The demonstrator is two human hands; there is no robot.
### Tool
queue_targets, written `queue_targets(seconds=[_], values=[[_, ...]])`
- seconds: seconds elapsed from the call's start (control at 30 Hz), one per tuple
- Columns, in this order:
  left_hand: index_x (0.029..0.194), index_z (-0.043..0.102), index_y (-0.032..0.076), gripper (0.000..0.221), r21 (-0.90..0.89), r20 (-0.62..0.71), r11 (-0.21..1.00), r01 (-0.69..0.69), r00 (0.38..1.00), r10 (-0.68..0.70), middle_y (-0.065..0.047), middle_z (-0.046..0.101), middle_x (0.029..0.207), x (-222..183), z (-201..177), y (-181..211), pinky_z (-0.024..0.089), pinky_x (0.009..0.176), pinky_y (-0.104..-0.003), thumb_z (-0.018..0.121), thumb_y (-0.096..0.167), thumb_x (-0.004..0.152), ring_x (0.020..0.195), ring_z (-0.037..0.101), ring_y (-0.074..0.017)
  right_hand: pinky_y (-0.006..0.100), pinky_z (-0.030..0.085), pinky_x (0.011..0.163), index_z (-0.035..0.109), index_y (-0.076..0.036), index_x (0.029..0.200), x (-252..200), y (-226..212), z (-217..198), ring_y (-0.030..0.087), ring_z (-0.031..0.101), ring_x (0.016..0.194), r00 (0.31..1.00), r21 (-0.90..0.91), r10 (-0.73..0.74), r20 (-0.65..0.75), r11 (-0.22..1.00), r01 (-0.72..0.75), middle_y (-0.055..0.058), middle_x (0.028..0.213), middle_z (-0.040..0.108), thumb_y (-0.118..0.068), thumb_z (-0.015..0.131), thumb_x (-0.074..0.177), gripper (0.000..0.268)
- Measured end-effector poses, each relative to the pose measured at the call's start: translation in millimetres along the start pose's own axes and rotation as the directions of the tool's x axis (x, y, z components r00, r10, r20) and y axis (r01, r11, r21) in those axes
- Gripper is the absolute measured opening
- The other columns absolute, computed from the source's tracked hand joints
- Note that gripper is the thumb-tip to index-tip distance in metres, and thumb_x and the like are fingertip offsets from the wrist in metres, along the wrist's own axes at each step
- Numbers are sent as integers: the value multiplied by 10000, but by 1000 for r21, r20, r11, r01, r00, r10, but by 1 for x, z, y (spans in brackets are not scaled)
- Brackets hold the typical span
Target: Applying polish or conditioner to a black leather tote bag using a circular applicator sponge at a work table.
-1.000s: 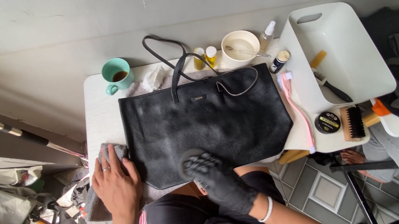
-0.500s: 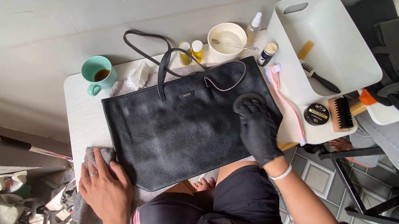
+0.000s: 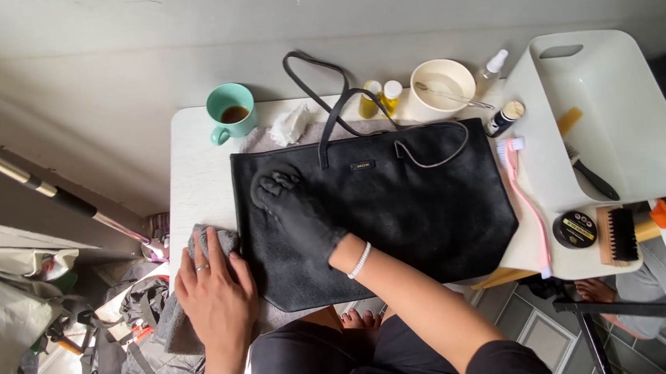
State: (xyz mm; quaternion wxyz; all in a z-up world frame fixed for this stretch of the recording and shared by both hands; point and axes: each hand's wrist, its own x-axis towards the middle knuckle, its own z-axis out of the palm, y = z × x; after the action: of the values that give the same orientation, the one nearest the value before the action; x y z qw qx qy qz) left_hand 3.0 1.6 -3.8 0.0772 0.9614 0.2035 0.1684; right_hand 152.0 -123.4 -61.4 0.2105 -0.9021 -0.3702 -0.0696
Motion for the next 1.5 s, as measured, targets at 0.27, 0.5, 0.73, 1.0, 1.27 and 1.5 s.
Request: queue_targets(seconds=[0.27,0.5,0.73,1.0,1.27,1.5], values=[[1536,536,197,542,13,43,1000,6,999,-7,-134,616,1481,1,0,-1,378,1129,-508,388,369,1044,1409,528,-357,462,313,1230,617,-167,1429,9,-10,9,303,484,1442,997,-44,-21,68,999,24,62,1499,598,-155,641,858,572],[1520,549,220,530,58,10,998,-18,1000,17,-92,619,1488,-1,6,-5,382,1117,-491,390,382,1041,1402,530,-336,435,278,1242,656,-197,1376,-56,-47,-31,265,453,1481,978,-5,-71,196,997,74,31,1530,579,-141,579,852,533],[1501,568,170,540,31,-113,995,-91,989,94,-88,605,1515,-1,7,-6,403,1059,-463,444,372,1016,1369,554,-347,462,316,1235,608,-37,1407,-116,-48,-83,347,510,1392,981,239,-191,23,954,180,171,1460,593,-11,514,921,496],[1534,546,156,563,5,-56,996,-91,994,91,-112,579,1544,-4,4,-4,399,1061,-473,402,367,1032,1395,537,-376,473,312,1224,668,-87,1347,-184,16,-124,320,544,1370,987,166,113,-118,982,-93,130,1442,623,-116,620,970,381],[1561,546,147,586,58,-58,995,-85,994,88,-104,615,1519,-5,5,-2,405,1083,-455,404,370,1037,1398,545,-358,462,381,1206,632,-103,1357,-232,68,-150,304,545,1384,871,-28,303,-388,940,-339,83,1430,633,-127,521,997,378],[1552,563,160,571,36,-61,998,-60,996,62,-102,598,1550,-4,7,0,404,1082,-471,412,357,1037,1410,538,-340,499,369,1218,636,-85,1333,-228,69,-140,335,547,1367,864,-54,294,-409,937,-344,107,1400,642,-38,546,918,428]])
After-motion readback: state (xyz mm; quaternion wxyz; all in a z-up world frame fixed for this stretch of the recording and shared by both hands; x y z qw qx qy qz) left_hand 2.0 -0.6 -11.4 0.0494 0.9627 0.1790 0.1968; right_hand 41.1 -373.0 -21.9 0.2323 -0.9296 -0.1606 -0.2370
